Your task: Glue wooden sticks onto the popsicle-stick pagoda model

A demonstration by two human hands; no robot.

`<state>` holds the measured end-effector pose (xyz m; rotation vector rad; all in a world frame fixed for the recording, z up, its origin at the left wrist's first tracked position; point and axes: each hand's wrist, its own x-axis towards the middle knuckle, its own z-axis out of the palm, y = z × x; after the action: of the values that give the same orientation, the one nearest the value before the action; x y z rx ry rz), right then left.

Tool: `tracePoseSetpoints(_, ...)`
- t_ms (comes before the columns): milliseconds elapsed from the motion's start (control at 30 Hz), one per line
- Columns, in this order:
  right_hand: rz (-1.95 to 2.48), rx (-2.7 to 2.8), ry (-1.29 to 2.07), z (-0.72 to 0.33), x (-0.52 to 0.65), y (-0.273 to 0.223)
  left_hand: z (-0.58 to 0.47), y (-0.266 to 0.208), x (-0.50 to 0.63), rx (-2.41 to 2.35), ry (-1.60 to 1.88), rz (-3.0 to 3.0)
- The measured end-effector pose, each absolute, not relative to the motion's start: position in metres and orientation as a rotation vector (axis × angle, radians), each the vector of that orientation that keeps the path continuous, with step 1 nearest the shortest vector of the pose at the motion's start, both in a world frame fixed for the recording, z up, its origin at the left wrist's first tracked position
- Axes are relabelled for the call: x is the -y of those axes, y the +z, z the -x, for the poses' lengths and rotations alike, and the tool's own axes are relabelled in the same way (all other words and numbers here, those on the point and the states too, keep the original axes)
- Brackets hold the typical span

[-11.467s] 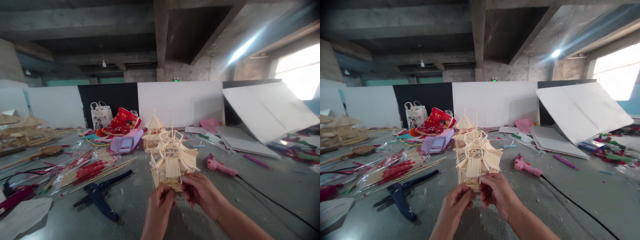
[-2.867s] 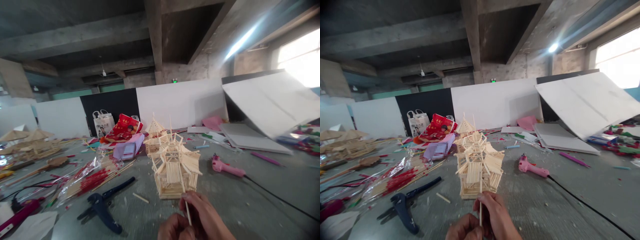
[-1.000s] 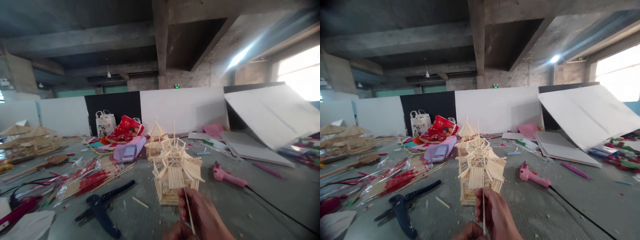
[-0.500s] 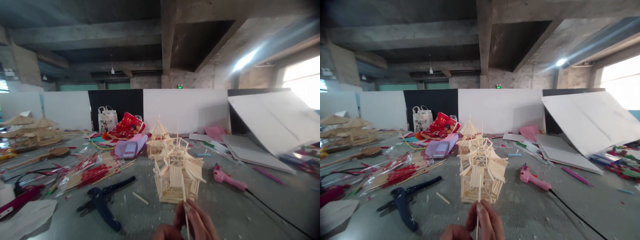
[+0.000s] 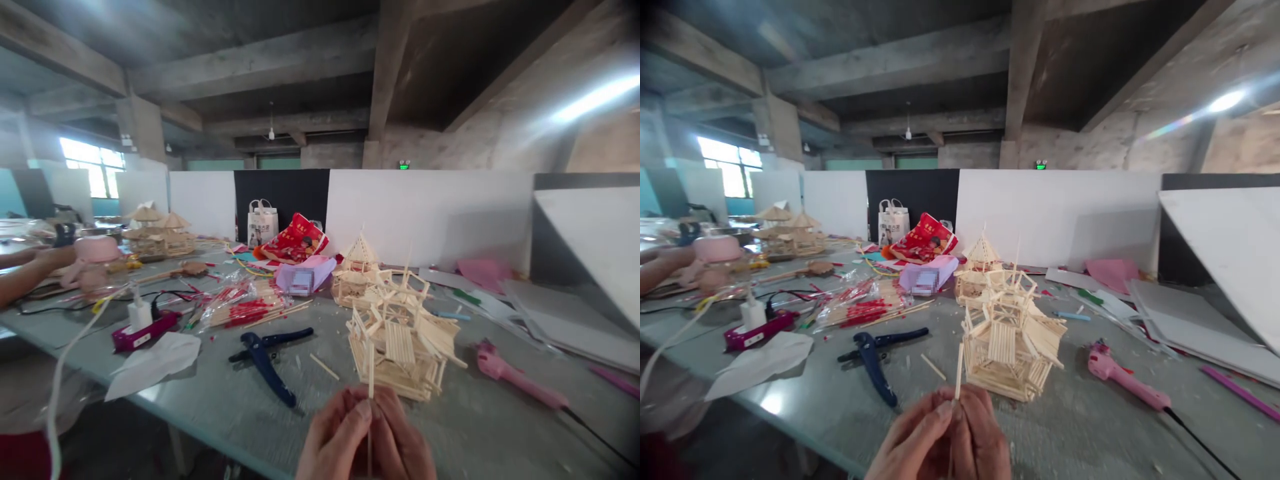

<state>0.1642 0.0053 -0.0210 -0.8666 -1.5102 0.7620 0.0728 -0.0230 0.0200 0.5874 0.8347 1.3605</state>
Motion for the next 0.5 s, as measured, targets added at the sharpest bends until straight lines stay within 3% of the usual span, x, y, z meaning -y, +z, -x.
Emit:
tracePoseSetpoints(200, 0.832, 1.651, 0.625, -0.159, -0.010, -0.034, -0.065, 0.013, 0.016, -0.738, 1.259, -0.533)
tracePoseSetpoints(500, 0.798, 1.989, 0.489, -0.172, -0.007, -0.016, -0.068, -0.003, 0.007, -0.712, 1.349, -0.685)
